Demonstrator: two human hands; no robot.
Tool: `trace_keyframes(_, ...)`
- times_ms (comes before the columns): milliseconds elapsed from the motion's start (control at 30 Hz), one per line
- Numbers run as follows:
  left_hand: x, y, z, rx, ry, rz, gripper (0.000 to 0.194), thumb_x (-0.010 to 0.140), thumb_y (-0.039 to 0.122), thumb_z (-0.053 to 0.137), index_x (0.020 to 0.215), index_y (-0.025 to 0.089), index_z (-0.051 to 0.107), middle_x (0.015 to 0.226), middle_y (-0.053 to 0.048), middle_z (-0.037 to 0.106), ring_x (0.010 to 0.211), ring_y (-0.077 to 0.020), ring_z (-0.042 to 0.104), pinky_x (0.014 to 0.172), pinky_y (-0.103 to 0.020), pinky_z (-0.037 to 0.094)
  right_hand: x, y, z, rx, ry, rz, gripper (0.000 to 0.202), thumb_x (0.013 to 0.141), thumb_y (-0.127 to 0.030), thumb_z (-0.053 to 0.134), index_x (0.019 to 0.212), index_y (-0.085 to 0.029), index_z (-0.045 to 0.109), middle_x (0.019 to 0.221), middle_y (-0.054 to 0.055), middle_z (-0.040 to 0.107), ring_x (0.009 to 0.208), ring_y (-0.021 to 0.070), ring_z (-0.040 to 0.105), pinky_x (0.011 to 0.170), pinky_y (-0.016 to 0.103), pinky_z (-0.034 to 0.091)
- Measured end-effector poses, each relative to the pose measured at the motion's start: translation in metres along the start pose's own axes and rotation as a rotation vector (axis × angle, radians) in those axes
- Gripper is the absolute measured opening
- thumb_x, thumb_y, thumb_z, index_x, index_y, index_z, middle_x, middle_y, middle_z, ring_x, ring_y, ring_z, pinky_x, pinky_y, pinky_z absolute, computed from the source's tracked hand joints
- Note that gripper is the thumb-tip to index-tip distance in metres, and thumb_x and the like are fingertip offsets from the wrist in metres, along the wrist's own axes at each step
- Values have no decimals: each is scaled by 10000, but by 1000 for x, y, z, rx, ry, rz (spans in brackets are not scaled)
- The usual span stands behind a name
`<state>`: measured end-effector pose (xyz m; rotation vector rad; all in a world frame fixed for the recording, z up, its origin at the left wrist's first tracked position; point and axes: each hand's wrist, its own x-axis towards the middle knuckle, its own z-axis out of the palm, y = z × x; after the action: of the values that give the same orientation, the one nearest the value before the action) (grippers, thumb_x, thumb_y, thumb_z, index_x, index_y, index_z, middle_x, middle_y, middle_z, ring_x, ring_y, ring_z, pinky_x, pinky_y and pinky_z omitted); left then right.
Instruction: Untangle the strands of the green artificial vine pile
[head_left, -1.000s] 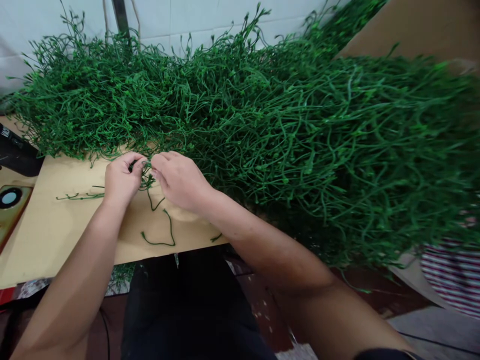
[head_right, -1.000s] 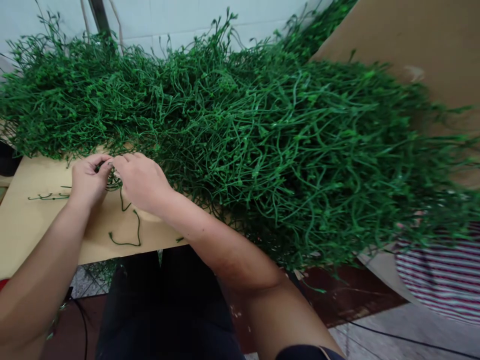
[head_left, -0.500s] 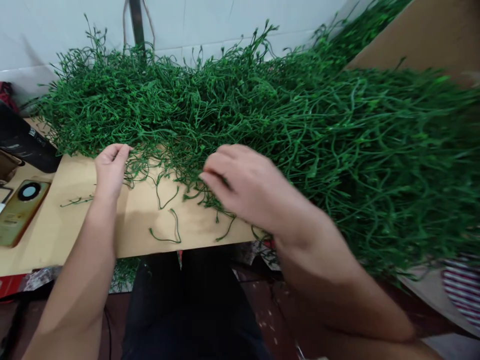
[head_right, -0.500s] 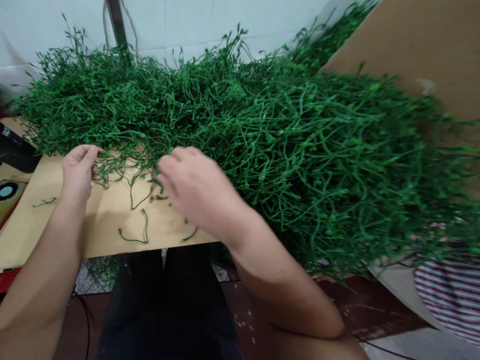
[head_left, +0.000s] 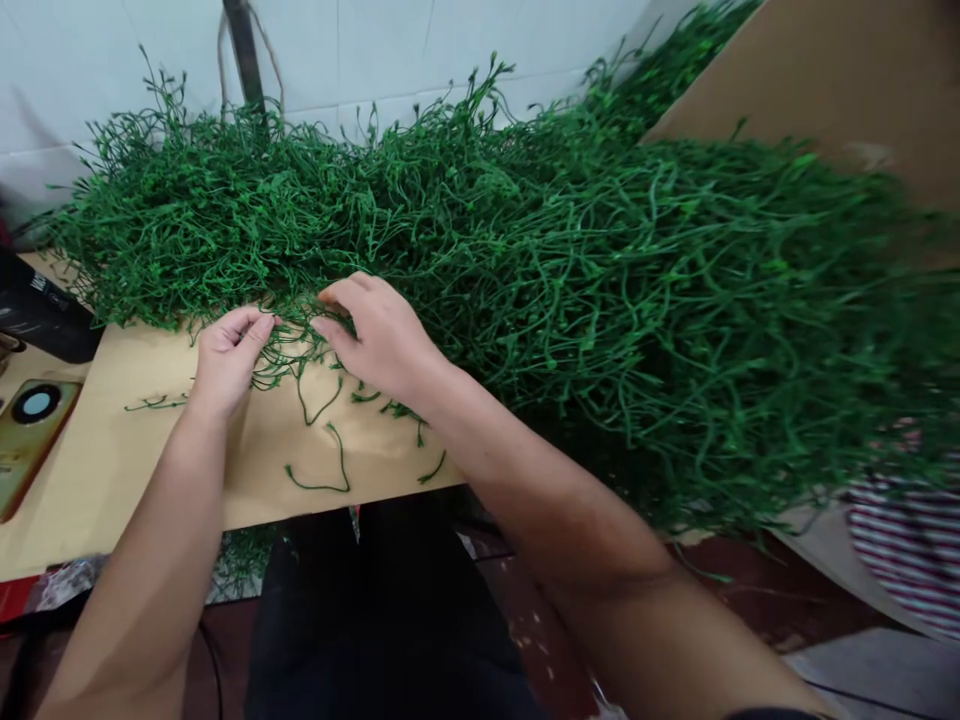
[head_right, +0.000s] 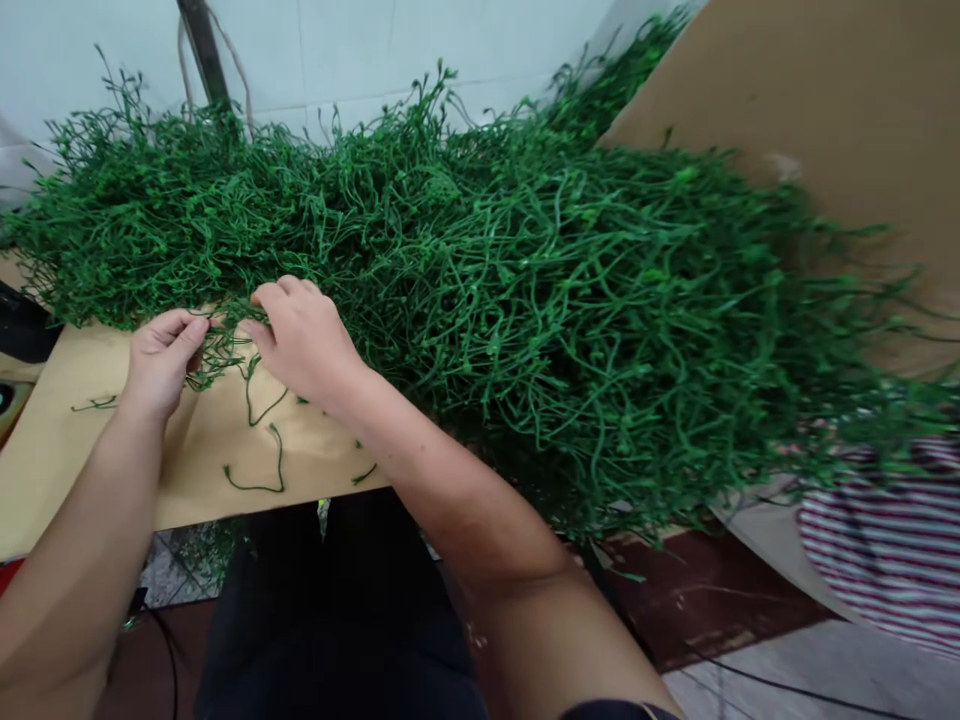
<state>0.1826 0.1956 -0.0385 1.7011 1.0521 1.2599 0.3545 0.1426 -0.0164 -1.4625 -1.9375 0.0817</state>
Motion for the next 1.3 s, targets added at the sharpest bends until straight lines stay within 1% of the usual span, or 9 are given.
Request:
trace_keyframes(133,2,-1,4,66,12,2,154,703,329,606,677,178,621,531,30,474,544,-102,430,536,-234,356,1,5,3,91,-80,7,180,879,-206,411,786,-159,558,770,31,570,739,134,490,713,274,368)
trace_keyframes(300,9,-14,7,234,93,-6,95,688,240,592,627,168,603,564,26,531,568,-103,445,552,-237,350,-10,-6,2,145,-143,-66,162,833,-142,416,685,-176,474,703,14,527,730,135,459,698,268,345)
trace_keyframes(467,24,-32,-27,205,445,-103,129,701,202,601,593,169,539,510,64,426,515,-67,366,520,-227,321,-29,-39,-21,252,-314,-426,186,833,-122,385,672,-181,459,662,15,519,699,135,431,734,285,369)
trace_keyframes(567,22,-27,-42,58,540,-223,156,758,280,583,644,185,534,468,75,315,443,-58,285,444,-240,253,-32,-40,-36,175,-241,-450,217,873,-164,373,687,-171,486,675,30,529,686,136,418,744,295,377)
trace_keyframes(733,10,-7,-22,-66,307,-145,221,699,406,641,701,202,556,503,65,358,410,-48,271,388,-237,191,-32,-6,-49,-145,-77,-141,196,849,-163,416,694,-166,535,698,59,538,701,169,442,739,347,391)
trace_keyframes(967,7,-7,-10,10,135,-42,258,722,453,614,741,196,602,505,48,385,419,-65,278,410,-238,206,-28,14,-43,-199,172,-49,183,809,-296,554,945,-184,605,986,121,574,987,278,482,837,470,401)
trace_keyframes(1100,4,-3,-7,6,54,-26,284,697,474,639,685,195,587,483,50,380,412,-65,287,403,-234,206,-3,1,-12,41,24,-8,268,808,-328,579,1005,-146,591,1020,102,591,979,221,511,867,385,411)
trace_keyframes(1200,2,-1,-3,-16,-8,-20,331,660,507,667,635,192,568,458,56,353,412,-63,277,401,-231,213,11,-8,7,192,-99,67,207,850,-319,517,906,-132,584,861,60,600,807,156,525,746,306,412)
trace_keyframes(1300,2,-1,0,-41,-26,-51,379,671,567,633,658,192,581,497,36,428,424,-67,298,397,-230,224,15,-10,15,284,-73,83,235,898,-304,414,748,-165,530,707,9,540,664,120,463,647,277,370)
